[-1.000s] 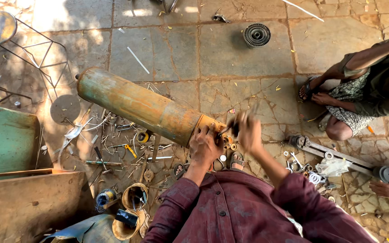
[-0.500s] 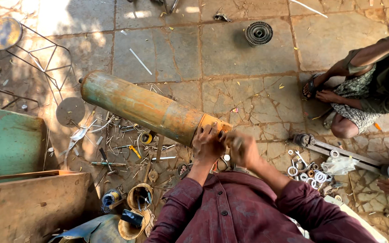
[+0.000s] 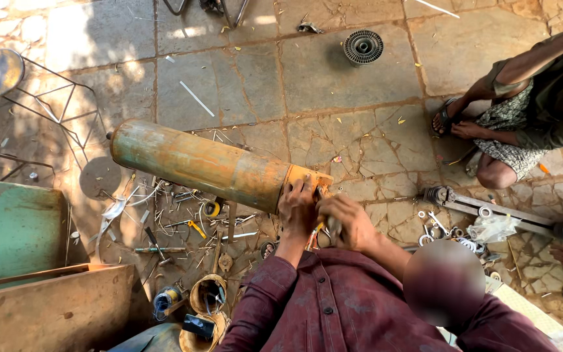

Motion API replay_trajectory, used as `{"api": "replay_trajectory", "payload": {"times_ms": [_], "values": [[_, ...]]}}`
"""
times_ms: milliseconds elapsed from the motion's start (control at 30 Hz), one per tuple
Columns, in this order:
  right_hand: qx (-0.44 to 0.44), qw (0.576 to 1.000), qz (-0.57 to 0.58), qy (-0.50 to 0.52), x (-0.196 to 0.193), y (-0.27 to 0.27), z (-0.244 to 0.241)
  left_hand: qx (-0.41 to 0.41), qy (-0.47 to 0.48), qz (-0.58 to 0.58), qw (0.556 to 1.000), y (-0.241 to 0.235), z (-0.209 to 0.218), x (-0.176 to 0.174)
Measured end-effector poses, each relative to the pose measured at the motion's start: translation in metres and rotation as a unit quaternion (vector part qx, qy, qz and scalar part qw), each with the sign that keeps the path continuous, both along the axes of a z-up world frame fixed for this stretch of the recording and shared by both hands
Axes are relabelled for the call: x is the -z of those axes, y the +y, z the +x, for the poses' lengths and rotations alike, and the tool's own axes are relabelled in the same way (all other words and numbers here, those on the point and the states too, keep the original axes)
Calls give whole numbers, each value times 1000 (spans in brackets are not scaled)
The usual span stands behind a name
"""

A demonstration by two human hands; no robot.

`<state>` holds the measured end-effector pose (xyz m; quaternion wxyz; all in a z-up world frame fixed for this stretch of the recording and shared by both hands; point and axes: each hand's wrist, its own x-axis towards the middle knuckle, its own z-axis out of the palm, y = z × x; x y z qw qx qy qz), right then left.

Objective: The person disassembles and repairs an industrial water pump by removing nuts and internal components using a screwdriver and a metal rod as a chisel.

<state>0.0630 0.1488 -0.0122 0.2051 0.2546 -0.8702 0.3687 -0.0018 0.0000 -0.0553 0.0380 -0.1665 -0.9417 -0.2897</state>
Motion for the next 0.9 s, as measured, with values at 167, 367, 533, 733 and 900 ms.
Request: {"api": "replay_trajectory", "payload": {"times_ms": [167, 367, 533, 733, 900], "values": [[-67, 961, -108, 245, -28, -17, -14, 10, 3, 9, 1000, -8, 8, -12], [345, 926, -152, 6, -9, 34, -144, -2, -39, -14, 999, -9, 7, -30], [326, 873, -343, -117, -2, 73, -160, 6, 21, 22, 1000, -8, 0, -35], [-59, 981, -84, 167, 5, 0, -16, -18, 7, -51, 999, 6, -8, -14], [-142, 962, -139, 187, -6, -28, -3, -14, -62, -59, 996, 5, -3, -6]]}}
